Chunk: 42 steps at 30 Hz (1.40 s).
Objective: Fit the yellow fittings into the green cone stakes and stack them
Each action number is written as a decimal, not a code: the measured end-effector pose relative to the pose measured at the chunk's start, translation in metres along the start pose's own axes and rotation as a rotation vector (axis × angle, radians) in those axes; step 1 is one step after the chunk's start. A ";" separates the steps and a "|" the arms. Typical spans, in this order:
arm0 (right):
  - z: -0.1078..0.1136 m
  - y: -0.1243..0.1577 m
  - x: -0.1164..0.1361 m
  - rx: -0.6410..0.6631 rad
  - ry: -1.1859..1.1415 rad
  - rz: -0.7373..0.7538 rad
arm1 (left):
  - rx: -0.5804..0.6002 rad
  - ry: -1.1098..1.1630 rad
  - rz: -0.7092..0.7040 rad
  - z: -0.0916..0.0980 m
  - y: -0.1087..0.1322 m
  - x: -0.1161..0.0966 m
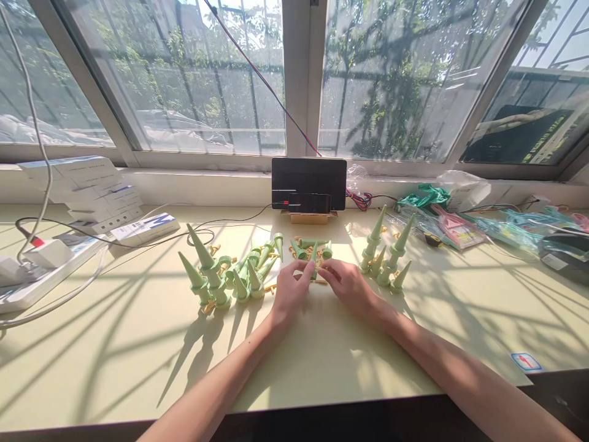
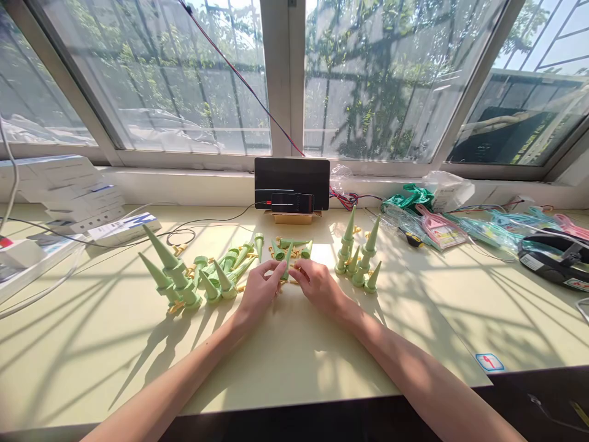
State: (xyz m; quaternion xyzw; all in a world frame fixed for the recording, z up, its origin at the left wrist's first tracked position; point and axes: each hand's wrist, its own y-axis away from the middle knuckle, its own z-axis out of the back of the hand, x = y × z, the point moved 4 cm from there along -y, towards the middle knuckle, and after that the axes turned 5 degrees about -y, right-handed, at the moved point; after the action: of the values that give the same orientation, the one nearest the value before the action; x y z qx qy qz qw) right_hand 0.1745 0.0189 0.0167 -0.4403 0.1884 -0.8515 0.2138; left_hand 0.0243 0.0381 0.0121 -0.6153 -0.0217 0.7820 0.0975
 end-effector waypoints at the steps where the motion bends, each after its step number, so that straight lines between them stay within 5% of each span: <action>1: 0.000 0.000 0.000 0.007 0.000 0.004 | 0.002 -0.016 -0.011 0.000 0.000 0.000; 21: -0.001 0.003 -0.005 -0.005 -0.116 -0.127 | 0.044 -0.051 -0.155 -0.003 -0.002 0.004; 42: -0.014 0.005 -0.019 0.089 -0.765 -0.560 | 0.120 0.017 -0.146 -0.005 -0.001 0.007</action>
State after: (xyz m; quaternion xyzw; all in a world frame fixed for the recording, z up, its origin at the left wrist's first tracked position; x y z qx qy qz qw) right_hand 0.1740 0.0262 -0.0058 -0.7463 -0.0664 -0.6605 0.0488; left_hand 0.0279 0.0404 0.0039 -0.6119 -0.0188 0.7673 0.1910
